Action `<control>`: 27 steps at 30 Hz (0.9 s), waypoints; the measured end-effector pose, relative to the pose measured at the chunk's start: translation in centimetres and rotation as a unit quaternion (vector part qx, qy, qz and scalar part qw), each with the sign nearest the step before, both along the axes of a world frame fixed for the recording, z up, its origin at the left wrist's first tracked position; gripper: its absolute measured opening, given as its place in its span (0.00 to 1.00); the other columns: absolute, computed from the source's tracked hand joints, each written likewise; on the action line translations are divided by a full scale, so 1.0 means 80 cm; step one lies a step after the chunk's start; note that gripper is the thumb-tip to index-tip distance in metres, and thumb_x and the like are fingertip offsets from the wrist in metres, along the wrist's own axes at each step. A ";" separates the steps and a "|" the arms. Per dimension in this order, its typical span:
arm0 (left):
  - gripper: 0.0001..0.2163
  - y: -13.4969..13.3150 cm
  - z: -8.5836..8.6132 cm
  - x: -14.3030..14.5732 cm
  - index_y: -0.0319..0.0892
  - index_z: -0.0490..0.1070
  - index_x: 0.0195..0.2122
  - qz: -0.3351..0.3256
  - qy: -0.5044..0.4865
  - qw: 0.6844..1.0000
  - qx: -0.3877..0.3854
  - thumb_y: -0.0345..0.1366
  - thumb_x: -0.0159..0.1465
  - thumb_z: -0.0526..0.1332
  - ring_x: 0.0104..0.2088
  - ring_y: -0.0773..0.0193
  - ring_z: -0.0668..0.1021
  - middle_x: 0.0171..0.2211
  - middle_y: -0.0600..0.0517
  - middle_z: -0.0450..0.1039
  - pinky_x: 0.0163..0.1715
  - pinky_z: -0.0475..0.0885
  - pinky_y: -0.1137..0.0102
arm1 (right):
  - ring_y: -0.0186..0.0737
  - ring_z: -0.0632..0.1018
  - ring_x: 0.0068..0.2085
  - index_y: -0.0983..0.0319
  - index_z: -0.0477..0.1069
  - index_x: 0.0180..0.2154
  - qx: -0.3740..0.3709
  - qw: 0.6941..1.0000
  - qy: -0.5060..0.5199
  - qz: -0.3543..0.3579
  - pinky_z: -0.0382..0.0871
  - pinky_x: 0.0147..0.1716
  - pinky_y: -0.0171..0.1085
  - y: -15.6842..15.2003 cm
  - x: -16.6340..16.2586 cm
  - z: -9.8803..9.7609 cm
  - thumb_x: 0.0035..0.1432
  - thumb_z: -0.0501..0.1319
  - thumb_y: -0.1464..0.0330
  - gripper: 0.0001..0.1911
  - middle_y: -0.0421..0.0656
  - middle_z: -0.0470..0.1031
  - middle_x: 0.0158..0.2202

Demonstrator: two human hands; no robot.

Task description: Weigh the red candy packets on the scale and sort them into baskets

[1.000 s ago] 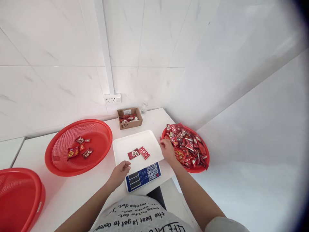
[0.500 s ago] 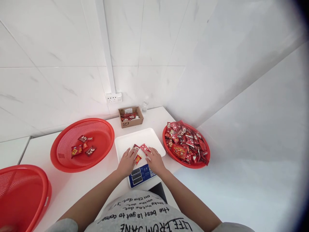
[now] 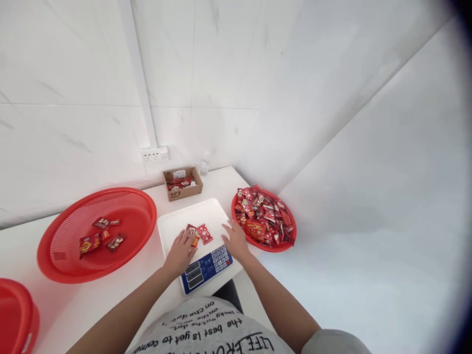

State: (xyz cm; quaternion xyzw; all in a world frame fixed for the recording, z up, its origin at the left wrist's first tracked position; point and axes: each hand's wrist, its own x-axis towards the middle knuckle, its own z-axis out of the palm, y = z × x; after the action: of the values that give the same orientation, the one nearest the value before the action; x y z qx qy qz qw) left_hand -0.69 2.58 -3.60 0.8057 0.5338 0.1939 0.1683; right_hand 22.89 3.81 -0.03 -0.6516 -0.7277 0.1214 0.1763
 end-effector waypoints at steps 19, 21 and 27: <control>0.16 -0.082 0.013 -0.056 0.45 0.70 0.45 0.119 -0.080 0.987 -0.066 0.43 0.59 0.51 0.56 0.54 0.64 0.51 0.48 0.68 0.53 0.63 0.55 | 0.49 0.70 0.49 0.65 0.71 0.46 0.023 0.921 0.092 -0.377 0.60 0.48 0.45 0.018 0.219 -0.019 0.48 0.52 0.67 0.22 0.53 0.70 0.46; 0.16 -0.082 0.013 -0.053 0.44 0.70 0.45 0.118 -0.078 0.987 -0.073 0.43 0.60 0.51 0.57 0.54 0.64 0.52 0.47 0.68 0.53 0.63 0.55 | 0.49 0.71 0.46 0.64 0.72 0.43 0.028 0.917 0.101 -0.385 0.62 0.45 0.45 0.016 0.221 -0.015 0.50 0.51 0.66 0.21 0.53 0.71 0.44; 0.17 -0.082 0.009 -0.056 0.43 0.70 0.45 0.116 -0.070 0.988 -0.078 0.43 0.60 0.51 0.57 0.54 0.64 0.52 0.47 0.67 0.54 0.62 0.55 | 0.49 0.72 0.40 0.66 0.73 0.39 0.072 0.892 0.129 -0.428 0.63 0.40 0.44 -0.001 0.217 -0.005 0.52 0.47 0.60 0.23 0.53 0.73 0.39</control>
State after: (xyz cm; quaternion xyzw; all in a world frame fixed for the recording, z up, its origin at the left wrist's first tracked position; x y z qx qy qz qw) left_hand -5.18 -4.01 -2.87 0.7069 0.6242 0.2264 0.2438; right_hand 40.22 3.70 -0.43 -0.8639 -0.3560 0.0644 0.3503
